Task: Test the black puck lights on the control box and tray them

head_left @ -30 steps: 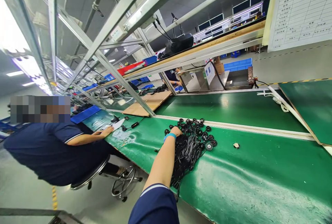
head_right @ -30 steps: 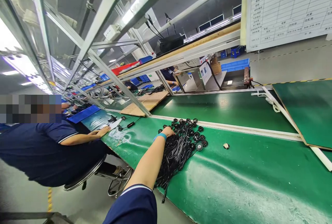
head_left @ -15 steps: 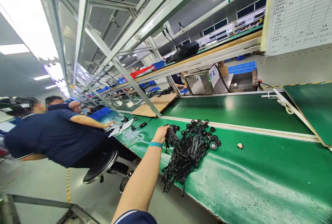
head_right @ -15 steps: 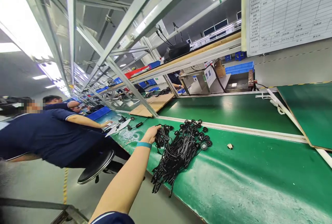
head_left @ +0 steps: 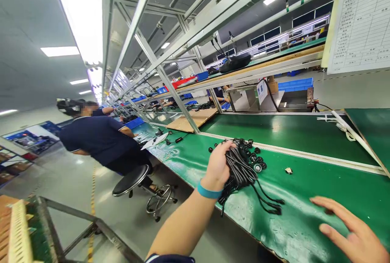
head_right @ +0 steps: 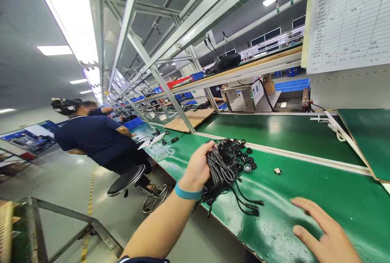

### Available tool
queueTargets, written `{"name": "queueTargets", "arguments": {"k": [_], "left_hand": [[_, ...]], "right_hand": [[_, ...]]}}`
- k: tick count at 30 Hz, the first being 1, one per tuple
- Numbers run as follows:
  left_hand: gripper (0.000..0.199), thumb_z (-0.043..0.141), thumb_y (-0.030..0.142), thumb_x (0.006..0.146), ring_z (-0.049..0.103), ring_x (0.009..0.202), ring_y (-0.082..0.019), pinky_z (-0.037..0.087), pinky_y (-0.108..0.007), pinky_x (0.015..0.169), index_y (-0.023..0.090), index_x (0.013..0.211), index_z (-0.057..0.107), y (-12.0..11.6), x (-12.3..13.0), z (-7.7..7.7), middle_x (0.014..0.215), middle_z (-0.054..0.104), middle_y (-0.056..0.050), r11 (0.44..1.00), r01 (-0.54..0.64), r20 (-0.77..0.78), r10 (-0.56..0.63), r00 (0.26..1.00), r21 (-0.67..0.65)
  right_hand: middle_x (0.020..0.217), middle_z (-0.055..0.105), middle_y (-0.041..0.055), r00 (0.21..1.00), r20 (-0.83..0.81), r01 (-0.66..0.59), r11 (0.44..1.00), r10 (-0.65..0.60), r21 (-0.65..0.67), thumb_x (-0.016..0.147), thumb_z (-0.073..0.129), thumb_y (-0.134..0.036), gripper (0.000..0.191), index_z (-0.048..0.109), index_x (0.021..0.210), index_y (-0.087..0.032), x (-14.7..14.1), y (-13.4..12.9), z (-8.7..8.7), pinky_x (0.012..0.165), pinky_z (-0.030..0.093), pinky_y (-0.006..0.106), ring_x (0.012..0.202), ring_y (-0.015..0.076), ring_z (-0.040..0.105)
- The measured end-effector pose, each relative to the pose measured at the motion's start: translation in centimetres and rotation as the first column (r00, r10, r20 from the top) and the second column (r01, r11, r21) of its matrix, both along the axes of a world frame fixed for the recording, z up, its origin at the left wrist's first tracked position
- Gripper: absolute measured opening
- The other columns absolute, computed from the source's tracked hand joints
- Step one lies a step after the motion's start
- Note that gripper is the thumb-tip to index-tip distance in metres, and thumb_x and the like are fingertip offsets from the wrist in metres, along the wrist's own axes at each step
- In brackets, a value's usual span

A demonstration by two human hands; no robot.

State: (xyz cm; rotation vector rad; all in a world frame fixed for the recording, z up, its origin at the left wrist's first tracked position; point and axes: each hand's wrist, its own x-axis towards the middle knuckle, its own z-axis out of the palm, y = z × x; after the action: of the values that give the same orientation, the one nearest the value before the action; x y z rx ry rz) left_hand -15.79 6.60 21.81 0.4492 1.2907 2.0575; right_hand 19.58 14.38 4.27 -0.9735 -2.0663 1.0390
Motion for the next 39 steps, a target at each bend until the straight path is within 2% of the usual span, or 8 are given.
{"name": "queueTargets", "arguments": {"k": [3,7,10,18,23,30,37,39], "left_hand": [[0.037,0.087,0.045,0.064,0.061,0.067,-0.014,0.05,-0.028,0.069,0.016,0.068,0.064,0.8,7.2,-2.1,0.071,0.067,-0.002,0.995,0.092,0.095,-0.095,0.991,0.031],[0.045,0.084,0.056,0.066,0.058,0.067,-0.015,0.048,-0.03,0.07,0.015,0.069,0.065,1.8,13.3,-5.9,0.071,0.065,-0.004,0.98,0.189,0.206,-0.197,0.959,0.058],[0.052,0.087,0.061,0.063,0.057,0.07,-0.015,0.046,-0.03,0.072,0.015,0.071,0.065,2.1,14.8,-8.3,0.074,0.064,-0.004,0.987,0.15,0.266,-0.162,0.95,0.066],[0.055,0.084,0.066,0.067,0.061,0.072,-0.015,0.049,-0.03,0.072,0.018,0.082,0.063,1.2,15.9,-13.9,0.08,0.068,-0.003,0.999,-0.008,0.299,0.022,0.954,-0.047],[0.047,0.08,0.062,0.075,0.067,0.093,-0.02,0.052,-0.035,0.088,0.02,0.092,0.067,0.0,18.8,-17.1,0.097,0.071,-0.007,0.985,0.164,0.324,-0.138,0.936,-0.055],[0.049,0.078,0.062,0.079,0.063,0.118,-0.026,0.053,-0.041,0.095,0.025,0.108,0.063,-3.5,21.9,-19.2,0.122,0.066,-0.01,0.879,0.453,0.413,-0.36,0.836,-0.152],[0.049,0.072,0.058,0.087,0.069,0.074,-0.022,0.054,-0.034,0.065,0.015,0.111,0.069,-6.7,17.6,-17.8,0.102,0.074,-0.017,0.441,0.844,0.287,-0.803,0.523,-0.304],[0.045,0.068,0.058,0.088,0.063,0.063,-0.018,0.048,-0.03,0.055,0.016,0.105,0.072,-6.9,15.1,-17.0,0.092,0.075,-0.014,0.443,0.791,0.119,-0.838,0.533,-0.422]], "right_hand": [[0.151,0.054,0.0123,0.964,-0.145,-0.251,0.941,0.222,-0.225,0.082,0.059,-0.079,0.079,0.06,0.144,-0.029,-3.6,1.5,3.0,0.118,0.038,0.058,0.139,0.0387,0.049],[0.141,0.06,0.0201,0.84,-0.366,-0.539,0.698,0.402,-0.472,0.086,0.045,-0.086,0.088,0.065,0.137,-0.017,-5.3,1.3,3.3,0.118,0.036,0.058,0.133,0.0395,0.054],[0.133,0.064,0.0187,0.755,-0.491,-0.654,0.555,0.435,-0.514,0.085,0.047,-0.086,0.086,0.067,0.133,-0.018,-4.7,-0.1,1.3,0.111,0.045,0.053,0.125,0.0376,0.058],[0.089,0.065,0.0061,0.78,-0.563,-0.623,0.419,0.274,-0.66,0.073,0.072,-0.082,0.08,0.064,0.12,-0.018,-2.8,-2.8,-0.6,0.063,0.048,0.025,0.068,0.0133,0.056],[0.075,0.055,-0.0024,0.929,-0.311,-0.37,0.482,0.201,-0.794,0.081,0.08,-0.057,0.058,0.063,0.119,-0.016,1.4,-0.3,1.3,0.042,0.024,0.017,0.052,0.0048,0.032],[0.095,0.069,0.0064,0.978,0.056,-0.097,0.683,0.199,-0.724,0.083,0.075,-0.059,0.063,0.064,0.124,-0.013,8.7,1.8,2.8,0.046,0.037,0.019,0.065,0.011,0.053],[0.081,0.066,0.0037,0.912,0.408,0.187,0.917,-0.03,-0.352,0.09,0.064,-0.06,0.051,0.067,0.114,-0.016,12.2,0.3,0.8,0.064,0.051,0.031,0.073,0.0189,0.061],[0.091,0.07,0.0071,0.889,0.446,0.195,0.965,-0.099,-0.176,0.09,0.065,-0.056,0.043,0.069,0.108,-0.017,12.4,0.0,0.7,0.075,0.052,0.035,0.083,0.0227,0.065]]}}
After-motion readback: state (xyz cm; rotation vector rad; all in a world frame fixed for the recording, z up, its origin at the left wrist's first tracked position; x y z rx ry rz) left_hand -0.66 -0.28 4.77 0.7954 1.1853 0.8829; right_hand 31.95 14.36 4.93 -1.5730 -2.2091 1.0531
